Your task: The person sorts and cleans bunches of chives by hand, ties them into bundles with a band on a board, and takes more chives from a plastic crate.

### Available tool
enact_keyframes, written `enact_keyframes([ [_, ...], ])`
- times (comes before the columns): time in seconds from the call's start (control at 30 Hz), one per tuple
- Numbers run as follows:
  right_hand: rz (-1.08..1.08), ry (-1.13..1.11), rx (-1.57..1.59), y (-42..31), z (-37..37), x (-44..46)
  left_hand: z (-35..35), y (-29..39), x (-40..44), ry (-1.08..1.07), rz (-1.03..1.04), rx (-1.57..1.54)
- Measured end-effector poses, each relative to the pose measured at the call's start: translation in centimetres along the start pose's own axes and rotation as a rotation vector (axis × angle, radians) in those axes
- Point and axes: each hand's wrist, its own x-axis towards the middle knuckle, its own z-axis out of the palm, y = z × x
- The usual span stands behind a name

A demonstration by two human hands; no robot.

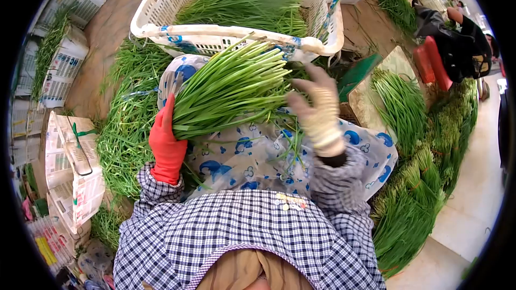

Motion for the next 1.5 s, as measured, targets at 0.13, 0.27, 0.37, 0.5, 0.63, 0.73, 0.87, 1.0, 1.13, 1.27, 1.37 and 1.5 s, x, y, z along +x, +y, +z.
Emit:
enact_keyframes([
  [0.13, 0.09, -0.059, -0.024, 0.9, 5.3, 0.1, -0.6, 0.6, 0.1, -0.008, -0.018, 0.008],
  [0.27, 0.019, 0.239, -0.553, 6.7, 2.4, 0.1, -0.5, 0.3, -0.4, -0.008, -0.051, -0.01],
  [0.37, 0.053, 0.28, -0.002, 1.7, 0.1, 0.7, -0.4, -0.1, -0.5, -0.051, -0.077, -0.017],
  [0.5, 0.279, -0.085, 0.036, -1.2, 6.7, -0.3, 0.0, 0.5, 0.0, -0.035, -0.024, 0.036],
  [0.63, 0.36, 0.138, 0.764, -0.9, 10.5, 0.4, -0.3, 0.5, 0.0, -0.005, 0.02, 0.069],
  [0.73, 0.399, 0.248, 0.673, 0.6, 9.1, 0.8, -0.3, 0.2, -0.3, -0.014, 0.002, 0.069],
  [0.87, 0.46, 0.423, 0.402, 10.7, 3.6, 0.6, -0.6, 0.2, -0.3, -0.007, -0.004, 0.047],
  [1.0, 0.004, 0.275, 0.024, 2.4, -0.9, 2.0, -0.4, 0.3, -0.2, -0.04, -0.004, 0.02],
  [1.13, -0.159, 0.017, -0.387, -0.4, 4.0, 3.3, -0.4, 0.5, 0.1, -0.014, 0.047, 0.011],
  [1.27, 0.185, -0.144, 0.233, 1.3, 9.4, 3.8, -0.2, 0.1, -0.2, 0.014, 0.066, 0.016],
  [1.37, 0.297, -0.067, 0.08, 0.9, 9.9, 3.4, -0.4, 0.0, -0.4, 0.004, 0.065, 0.054],
  [1.5, 0.497, -0.32, 1.176, -0.9, 8.1, 2.6, -0.6, -0.5, -0.7, -0.008, 0.104, 0.024],
])
